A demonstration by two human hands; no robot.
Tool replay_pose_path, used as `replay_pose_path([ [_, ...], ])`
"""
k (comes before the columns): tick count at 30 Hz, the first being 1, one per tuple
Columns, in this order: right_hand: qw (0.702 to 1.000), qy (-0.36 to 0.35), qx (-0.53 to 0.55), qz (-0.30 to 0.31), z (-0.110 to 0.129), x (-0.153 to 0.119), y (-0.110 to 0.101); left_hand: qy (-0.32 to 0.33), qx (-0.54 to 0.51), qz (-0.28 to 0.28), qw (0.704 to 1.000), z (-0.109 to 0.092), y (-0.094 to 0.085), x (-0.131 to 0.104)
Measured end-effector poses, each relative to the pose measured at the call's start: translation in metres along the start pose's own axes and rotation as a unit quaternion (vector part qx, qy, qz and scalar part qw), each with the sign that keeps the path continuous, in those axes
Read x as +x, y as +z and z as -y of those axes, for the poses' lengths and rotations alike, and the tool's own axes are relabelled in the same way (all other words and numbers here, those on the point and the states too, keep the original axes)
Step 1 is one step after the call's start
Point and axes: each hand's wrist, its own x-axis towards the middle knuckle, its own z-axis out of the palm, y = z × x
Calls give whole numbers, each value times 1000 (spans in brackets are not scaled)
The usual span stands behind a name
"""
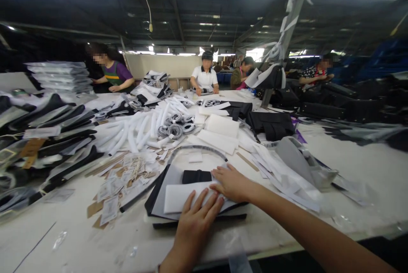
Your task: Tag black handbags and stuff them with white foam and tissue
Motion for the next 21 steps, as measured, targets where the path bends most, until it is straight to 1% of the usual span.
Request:
replay_pose_path([
  [3,1000,10,-19,1,4,-4,-5,2,-6,-7,1000,-1,0,0],
  [7,999,25,-42,-2,10,-2,-12,-1,-10,-22,1000,-1,-1,1],
  [10,999,5,-45,6,6,-1,-15,-2,-13,-33,999,-2,-1,1],
  [14,998,-43,-33,20,-8,-4,-17,-4,-21,-37,999,-1,1,-1],
  [18,998,-50,-25,13,-16,-4,-16,0,-23,-25,999,1,2,-2],
  [21,997,-67,-22,6,-18,1,-17,5,-15,-35,999,1,1,-2],
])
